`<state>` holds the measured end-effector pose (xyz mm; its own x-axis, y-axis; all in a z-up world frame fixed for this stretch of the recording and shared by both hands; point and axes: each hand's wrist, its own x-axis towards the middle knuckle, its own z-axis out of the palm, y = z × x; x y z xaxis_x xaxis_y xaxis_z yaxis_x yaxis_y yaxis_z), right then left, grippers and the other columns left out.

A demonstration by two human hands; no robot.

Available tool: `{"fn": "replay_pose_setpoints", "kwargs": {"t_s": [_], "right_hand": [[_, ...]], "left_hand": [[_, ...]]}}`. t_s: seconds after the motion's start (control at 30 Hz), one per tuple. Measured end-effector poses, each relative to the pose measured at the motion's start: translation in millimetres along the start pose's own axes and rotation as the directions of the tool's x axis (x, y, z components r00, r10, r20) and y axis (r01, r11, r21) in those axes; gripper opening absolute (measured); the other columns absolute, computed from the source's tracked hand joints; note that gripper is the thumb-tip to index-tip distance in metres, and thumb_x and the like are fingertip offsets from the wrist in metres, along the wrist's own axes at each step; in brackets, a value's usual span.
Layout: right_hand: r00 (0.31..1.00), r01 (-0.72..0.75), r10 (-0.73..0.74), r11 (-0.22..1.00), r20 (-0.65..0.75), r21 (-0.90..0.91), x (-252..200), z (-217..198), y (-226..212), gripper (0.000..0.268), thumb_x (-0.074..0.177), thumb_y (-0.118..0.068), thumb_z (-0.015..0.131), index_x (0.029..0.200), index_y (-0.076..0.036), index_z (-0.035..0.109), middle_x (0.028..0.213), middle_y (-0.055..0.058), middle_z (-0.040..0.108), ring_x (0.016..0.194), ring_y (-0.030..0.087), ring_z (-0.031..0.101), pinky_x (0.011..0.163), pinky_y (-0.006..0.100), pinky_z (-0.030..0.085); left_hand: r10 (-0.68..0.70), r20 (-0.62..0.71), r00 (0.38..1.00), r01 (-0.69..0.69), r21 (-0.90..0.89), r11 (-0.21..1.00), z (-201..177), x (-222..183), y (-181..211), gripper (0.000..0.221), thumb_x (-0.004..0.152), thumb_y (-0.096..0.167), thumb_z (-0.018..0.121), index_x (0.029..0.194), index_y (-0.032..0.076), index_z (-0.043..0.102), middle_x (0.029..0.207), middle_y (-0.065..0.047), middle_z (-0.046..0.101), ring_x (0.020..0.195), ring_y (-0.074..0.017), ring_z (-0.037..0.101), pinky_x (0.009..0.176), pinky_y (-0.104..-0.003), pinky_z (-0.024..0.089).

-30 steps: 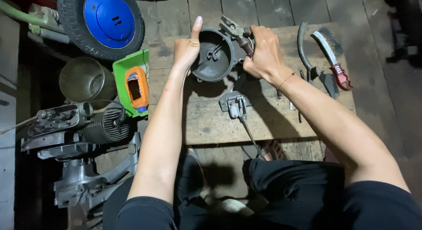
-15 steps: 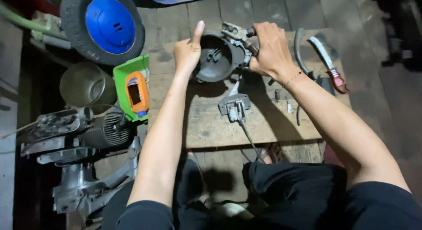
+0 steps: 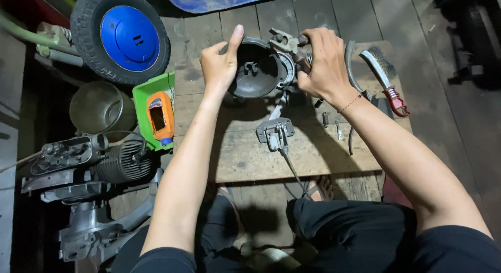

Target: Inspecting and cleaning motorcycle drum brake components using a wire brush and pliers.

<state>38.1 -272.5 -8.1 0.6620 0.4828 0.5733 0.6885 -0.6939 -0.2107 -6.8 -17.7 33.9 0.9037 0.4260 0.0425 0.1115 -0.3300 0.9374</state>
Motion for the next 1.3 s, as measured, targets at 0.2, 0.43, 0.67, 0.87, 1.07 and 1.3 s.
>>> {"fn": "replay_pose_setpoints", "kwargs": {"t_s": [0.2, 0.43, 0.67, 0.87, 1.07, 1.3], "right_hand": [[0.969, -0.173, 0.107, 0.937, 0.221, 0.302, 7.5, -18.1, -11.3, 0.068, 0.069, -0.016, 0.054, 0.132, 0.008, 0.044, 0.117, 0.026, 0.052, 0.110, 0.038, 0.051, 0.098, 0.056, 0.045], [0.969, -0.038, -0.005, 0.985, 0.247, 0.168, -7.8, -6.8, 28.6, 0.065, 0.066, -0.014, 0.061, 0.127, 0.004, 0.045, 0.110, 0.020, 0.048, 0.100, 0.029, 0.044, 0.087, 0.041, 0.041], [0.960, 0.241, -0.199, 0.947, 0.198, -0.212, -34.3, -14.6, 77.1, 0.042, 0.074, -0.026, 0.060, 0.109, -0.005, 0.051, 0.099, 0.013, 0.053, 0.087, 0.023, 0.047, 0.075, 0.032, 0.040], [0.980, -0.181, 0.174, 0.981, 0.097, 0.067, -60.6, -2.4, 106.4, 0.027, 0.078, -0.003, 0.055, 0.105, 0.001, 0.050, 0.098, 0.017, 0.052, 0.083, 0.028, 0.051, 0.067, 0.036, 0.048], [0.769, -0.630, 0.637, 0.743, 0.048, 0.225, -57.2, 0.1, 109.4, 0.018, 0.081, -0.009, 0.053, 0.098, -0.005, 0.058, 0.094, 0.012, 0.060, 0.084, 0.030, 0.054, 0.076, 0.044, 0.046], [0.292, -0.930, 0.831, 0.362, 0.474, -0.061, -39.2, -22.3, 74.1, 0.036, 0.078, -0.012, 0.051, 0.112, -0.008, 0.065, 0.113, 0.016, 0.067, 0.101, 0.034, 0.061, 0.083, 0.043, 0.047]], "left_hand": [[-0.157, 0.038, 0.987, 0.155, 0.063, 0.986, 2.2, -2.2, 18.4, 0.071, 0.073, 0.083, 0.055, 0.050, 0.021, 0.028, 0.048, 0.007, 0.027, 0.046, -0.0091, 0.027, 0.059, -0.027, 0.032], [-0.166, 0.101, 0.981, 0.142, 0.216, 0.966, -5.2, 2.1, 19.0, 0.080, 0.075, 0.083, 0.060, 0.049, 0.018, 0.021, 0.046, 0.005, 0.023, 0.046, -0.0107, 0.024, 0.055, -0.030, 0.029], [0.016, 0.095, 0.995, -0.053, 0.397, 0.916, -16.2, 9.7, 9.1, 0.079, 0.086, 0.080, 0.066, 0.046, 0.020, 0.034, 0.042, 0.008, 0.029, 0.043, -0.0107, 0.024, 0.058, -0.029, 0.035], [0.580, -0.188, 0.793, -0.528, 0.265, 0.807, -27.4, 16.7, -2.7, 0.060, 0.091, 0.062, 0.072, 0.061, 0.011, 0.059, 0.054, 0.003, 0.053, 0.050, -0.0101, 0.046, 0.053, -0.028, 0.036], [0.898, -0.205, 0.390, -0.807, 0.392, 0.441, -28.2, 11.8, 6.5, 0.057, 0.091, 0.059, 0.069, 0.081, 0.003, 0.071, 0.067, -0.006, 0.071, 0.056, -0.0201, 0.072, 0.048, -0.030, 0.052], [0.985, -0.042, 0.166, -0.868, 0.468, 0.166, -33.6, 8.2, 14.7, 0.065, 0.091, 0.064, 0.069, 0.083, 0.000, 0.071, 0.072, -0.010, 0.073, 0.061, -0.0237, 0.074, 0.050, -0.034, 0.056]]}}
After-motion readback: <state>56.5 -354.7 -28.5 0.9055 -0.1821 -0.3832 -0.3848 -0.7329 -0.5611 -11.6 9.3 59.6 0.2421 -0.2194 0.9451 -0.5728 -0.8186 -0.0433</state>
